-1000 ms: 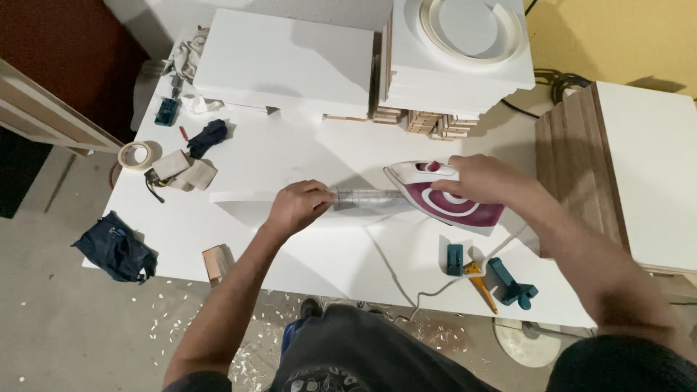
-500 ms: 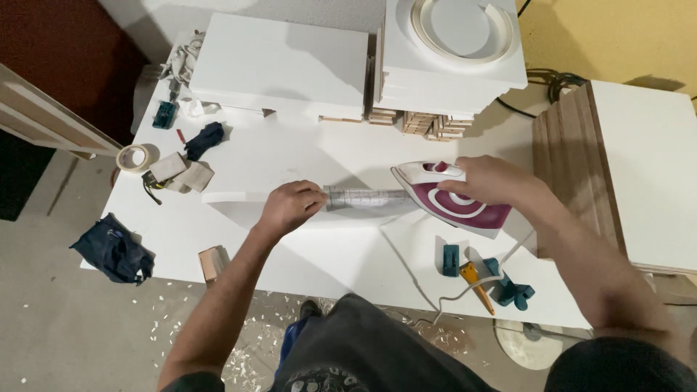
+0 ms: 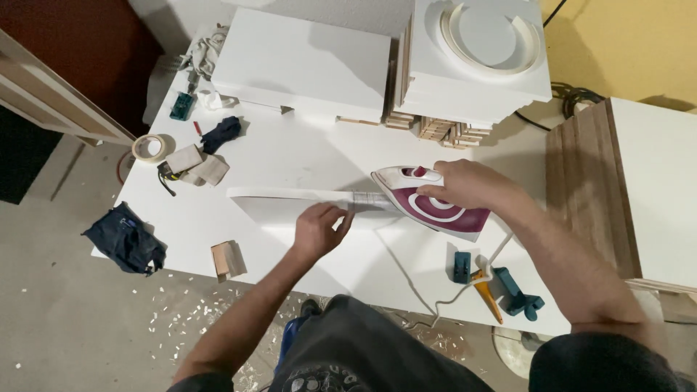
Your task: The person places a white board on a workbench and aligns a strip of edge banding along its edge. They use a household iron to heat and adhere the banding to the board. Afterward, they use a sanding block to smooth the edge of the board.
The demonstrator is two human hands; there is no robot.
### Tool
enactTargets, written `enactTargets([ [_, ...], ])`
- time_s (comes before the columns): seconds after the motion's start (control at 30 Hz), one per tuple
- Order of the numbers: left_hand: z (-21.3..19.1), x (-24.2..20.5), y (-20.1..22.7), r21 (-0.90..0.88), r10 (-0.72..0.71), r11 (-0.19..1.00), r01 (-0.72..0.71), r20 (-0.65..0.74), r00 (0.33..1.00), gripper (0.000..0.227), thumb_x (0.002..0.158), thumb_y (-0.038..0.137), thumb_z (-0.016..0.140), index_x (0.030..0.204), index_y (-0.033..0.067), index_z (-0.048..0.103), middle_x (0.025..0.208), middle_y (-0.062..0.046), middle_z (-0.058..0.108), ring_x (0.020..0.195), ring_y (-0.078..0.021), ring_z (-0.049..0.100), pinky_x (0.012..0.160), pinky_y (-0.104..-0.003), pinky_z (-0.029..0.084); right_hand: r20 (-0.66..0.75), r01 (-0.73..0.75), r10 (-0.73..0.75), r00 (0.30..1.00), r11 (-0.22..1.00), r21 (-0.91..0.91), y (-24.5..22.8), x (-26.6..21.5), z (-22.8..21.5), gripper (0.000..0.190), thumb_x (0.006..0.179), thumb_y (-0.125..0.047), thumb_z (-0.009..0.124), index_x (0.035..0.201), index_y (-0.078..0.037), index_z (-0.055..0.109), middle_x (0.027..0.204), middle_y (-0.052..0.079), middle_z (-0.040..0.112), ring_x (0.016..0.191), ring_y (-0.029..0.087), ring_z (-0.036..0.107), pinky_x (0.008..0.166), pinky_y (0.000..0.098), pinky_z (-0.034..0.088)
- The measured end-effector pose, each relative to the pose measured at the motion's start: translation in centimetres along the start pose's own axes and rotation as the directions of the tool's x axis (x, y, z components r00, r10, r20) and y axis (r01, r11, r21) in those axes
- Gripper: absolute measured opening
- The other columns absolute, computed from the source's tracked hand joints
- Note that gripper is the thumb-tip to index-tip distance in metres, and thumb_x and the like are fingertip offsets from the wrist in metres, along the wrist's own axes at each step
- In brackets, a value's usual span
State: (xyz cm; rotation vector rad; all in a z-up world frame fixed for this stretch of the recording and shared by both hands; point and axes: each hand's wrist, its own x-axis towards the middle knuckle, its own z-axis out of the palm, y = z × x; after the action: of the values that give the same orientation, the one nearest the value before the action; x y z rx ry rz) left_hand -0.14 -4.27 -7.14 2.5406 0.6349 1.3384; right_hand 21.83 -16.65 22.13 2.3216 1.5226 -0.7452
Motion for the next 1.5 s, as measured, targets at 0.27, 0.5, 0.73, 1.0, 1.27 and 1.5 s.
enactTargets([
  [0.27, 2.8, 0.0, 0.5, -0.250, -0.543, 0.591, 0.767, 0.579, 0.608, 0.041, 0.085, 0.049, 0.083, 0.078, 0.0099, 0.073, 0.069, -0.009, 0.072, 0.073, -0.0271, 0.070, 0.065, -0.036, 0.053, -0.006, 0.007, -0.007, 1.000, 1.000, 0.007, -1.7, 1.2, -0.1, 0.061, 0.097, -0.057, 0.052, 0.118, -0.001, 0.064, 0.099, 0.029, 0.073, 0.100, 0.048, 0.072, 0.083, 0.0523, 0.057],
  [0.5, 1.1, 0.3, -0.2, -0.400, -0.596, 0.377, 0.835, 0.586, 0.549, 0.035, 0.084, 0.036, 0.088, 0.062, 0.0161, 0.068, 0.053, 0.001, 0.061, 0.058, -0.0094, 0.053, 0.055, -0.026, 0.041, -0.024, 0.003, -0.002, 1.000, 0.999, 0.034, -3.6, 2.3, 0.1, 0.059, 0.098, -0.055, 0.052, 0.116, -0.001, 0.065, 0.094, 0.026, 0.074, 0.095, 0.043, 0.074, 0.080, 0.0498, 0.059],
  [0.73, -2.9, 0.7, -2.5, -0.348, -0.599, 0.401, 0.847, 0.601, 0.530, 0.038, 0.086, 0.040, 0.086, 0.064, 0.0136, 0.070, 0.054, -0.003, 0.061, 0.060, -0.0110, 0.054, 0.056, -0.028, 0.044, -0.015, 0.010, -0.009, 1.000, 1.000, 0.025, -7.6, 2.6, -0.3, 0.061, 0.098, -0.056, 0.052, 0.120, 0.000, 0.064, 0.101, 0.027, 0.074, 0.101, 0.045, 0.073, 0.083, 0.0509, 0.059],
  [1.0, -8.3, 0.9, -5.1, -0.348, -0.637, 0.373, 0.860, 0.578, 0.510, 0.031, 0.086, 0.038, 0.086, 0.072, 0.0131, 0.076, 0.062, -0.005, 0.069, 0.066, -0.0129, 0.056, 0.061, -0.029, 0.047, -0.037, 0.084, -0.083, 0.996, 0.996, 0.022, -12.8, 3.2, -0.8, 0.061, 0.100, -0.051, 0.050, 0.120, 0.005, 0.063, 0.105, 0.030, 0.072, 0.103, 0.047, 0.072, 0.084, 0.0533, 0.059],
  [1.27, -13.8, 1.1, -8.7, 0.007, -0.661, 0.622, 0.783, 0.542, 0.519, 0.031, 0.090, 0.049, 0.077, 0.090, 0.0179, 0.080, 0.082, -0.004, 0.078, 0.083, -0.0246, 0.074, 0.073, -0.037, 0.056, -0.054, 0.140, -0.139, 0.989, 0.990, 0.025, -17.2, 4.7, -0.7, 0.064, 0.100, -0.053, 0.050, 0.120, 0.005, 0.063, 0.103, 0.030, 0.072, 0.101, 0.048, 0.072, 0.083, 0.0542, 0.059],
  [1.5, -15.9, 3.7, -13.3, 0.009, 0.063, 0.998, -0.067, 0.219, 0.974, 0.012, 0.084, 0.022, 0.083, 0.094, 0.0232, 0.079, 0.110, 0.001, 0.075, 0.102, -0.0247, 0.071, 0.088, -0.037, 0.055, -0.023, 0.104, -0.104, 0.994, 0.995, -0.006, -17.2, 3.7, -1.2, 0.061, 0.101, -0.051, 0.048, 0.124, 0.004, 0.063, 0.106, 0.028, 0.072, 0.103, 0.047, 0.072, 0.083, 0.0540, 0.060],
])
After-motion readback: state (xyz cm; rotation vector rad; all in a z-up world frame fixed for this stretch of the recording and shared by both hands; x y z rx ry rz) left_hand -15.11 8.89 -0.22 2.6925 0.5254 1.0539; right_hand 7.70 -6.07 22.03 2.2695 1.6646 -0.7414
